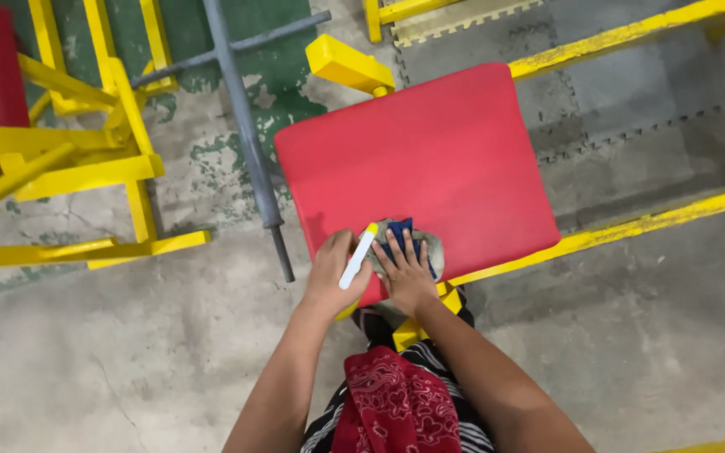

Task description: The person is wiping down and disinfecting various yellow gym machines using a spray bottle and a blue cloth.

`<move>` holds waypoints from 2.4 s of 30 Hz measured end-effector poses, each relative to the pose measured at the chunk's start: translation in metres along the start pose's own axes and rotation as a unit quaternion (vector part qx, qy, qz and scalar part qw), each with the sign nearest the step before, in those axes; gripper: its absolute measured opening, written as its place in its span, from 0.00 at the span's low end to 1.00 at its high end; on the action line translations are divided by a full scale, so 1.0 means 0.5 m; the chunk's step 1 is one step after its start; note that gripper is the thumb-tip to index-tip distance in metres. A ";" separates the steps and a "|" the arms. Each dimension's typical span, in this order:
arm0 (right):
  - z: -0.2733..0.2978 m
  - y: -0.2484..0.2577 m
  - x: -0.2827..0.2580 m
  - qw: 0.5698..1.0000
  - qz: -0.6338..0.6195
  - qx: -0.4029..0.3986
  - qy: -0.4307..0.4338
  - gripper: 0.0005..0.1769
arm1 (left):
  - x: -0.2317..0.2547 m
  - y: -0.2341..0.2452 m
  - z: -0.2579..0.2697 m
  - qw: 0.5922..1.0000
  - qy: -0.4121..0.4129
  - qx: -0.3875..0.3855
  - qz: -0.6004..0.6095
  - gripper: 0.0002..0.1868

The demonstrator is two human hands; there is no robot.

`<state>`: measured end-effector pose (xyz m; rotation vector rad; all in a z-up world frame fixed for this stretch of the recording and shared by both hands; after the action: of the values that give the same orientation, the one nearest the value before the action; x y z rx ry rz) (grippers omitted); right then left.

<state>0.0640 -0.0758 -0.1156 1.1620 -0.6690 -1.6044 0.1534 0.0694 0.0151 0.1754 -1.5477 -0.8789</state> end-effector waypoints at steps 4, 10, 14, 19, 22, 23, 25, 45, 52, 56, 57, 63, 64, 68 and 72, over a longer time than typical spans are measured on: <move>-0.006 -0.008 -0.018 1.000 0.017 0.021 -0.006 0.39 | -0.018 0.014 0.012 0.999 -0.004 -0.030 -0.020 0.13; -0.012 -0.016 -0.021 0.997 0.055 -0.050 -0.038 0.37 | -0.007 0.012 0.023 0.995 -0.065 -0.070 0.017 0.18; -0.012 0.026 -0.037 0.997 0.025 -0.065 -0.034 0.40 | -0.034 -0.037 0.019 0.995 -0.030 -0.096 -0.002 0.15; -0.013 0.016 -0.027 0.996 0.062 -0.056 -0.014 0.43 | -0.038 -0.050 0.012 0.994 0.001 -0.094 -0.049 0.14; -0.001 0.004 0.006 0.995 0.056 -0.077 -0.011 0.43 | -0.081 -0.069 0.025 0.990 0.019 -0.133 -0.046 0.19; -0.002 -0.008 0.028 0.996 0.054 -0.073 0.020 0.41 | -0.110 -0.079 0.033 0.989 0.022 -0.138 -0.050 0.23; 0.003 -0.013 0.099 0.995 0.056 -0.068 0.050 0.39 | -0.162 -0.104 0.037 0.988 0.023 -0.141 -0.051 0.27; -0.162 0.009 0.114 0.938 0.069 0.113 0.320 0.32 | -0.287 -0.164 0.068 0.979 0.090 -0.163 -0.087 0.32; -0.273 0.211 0.395 0.976 0.124 0.133 0.122 0.35 | -0.206 -0.169 0.045 0.949 0.172 -0.207 -0.165 0.25; -0.351 0.251 0.438 0.969 0.049 0.242 -0.022 0.36 | -0.202 -0.179 0.039 0.948 0.180 -0.202 -0.166 0.23; -0.371 0.253 0.433 0.960 0.023 0.271 -0.065 0.37 | -0.203 -0.183 0.040 0.948 0.179 -0.203 -0.167 0.23; -0.459 0.144 0.223 0.952 0.010 0.286 0.108 0.35 | -0.228 -0.217 0.061 0.959 0.133 -0.183 -0.172 0.23; -0.445 0.126 0.160 0.953 0.010 0.283 0.108 0.35 | -0.222 -0.213 0.066 0.958 0.136 -0.184 -0.171 0.23; -0.384 0.054 -0.037 0.968 0.092 -0.007 0.232 0.33 | -0.217 -0.220 0.088 0.972 0.066 -0.178 -0.142 0.26; -0.402 0.030 -0.055 0.932 0.101 -0.064 0.341 0.39 | -0.223 -0.259 0.120 0.973 0.025 -0.189 -0.129 0.27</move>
<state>0.2552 -0.0322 -0.1700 1.3914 -0.2103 -0.9547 0.0730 0.0696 -0.1472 0.1234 -1.3010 -1.3481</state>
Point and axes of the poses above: each hand's wrist, its own z-axis away from the middle knuckle, its own y-axis out of the back of the hand, x = y × z, the point moved 2 cm from there along -z, towards the middle knuckle
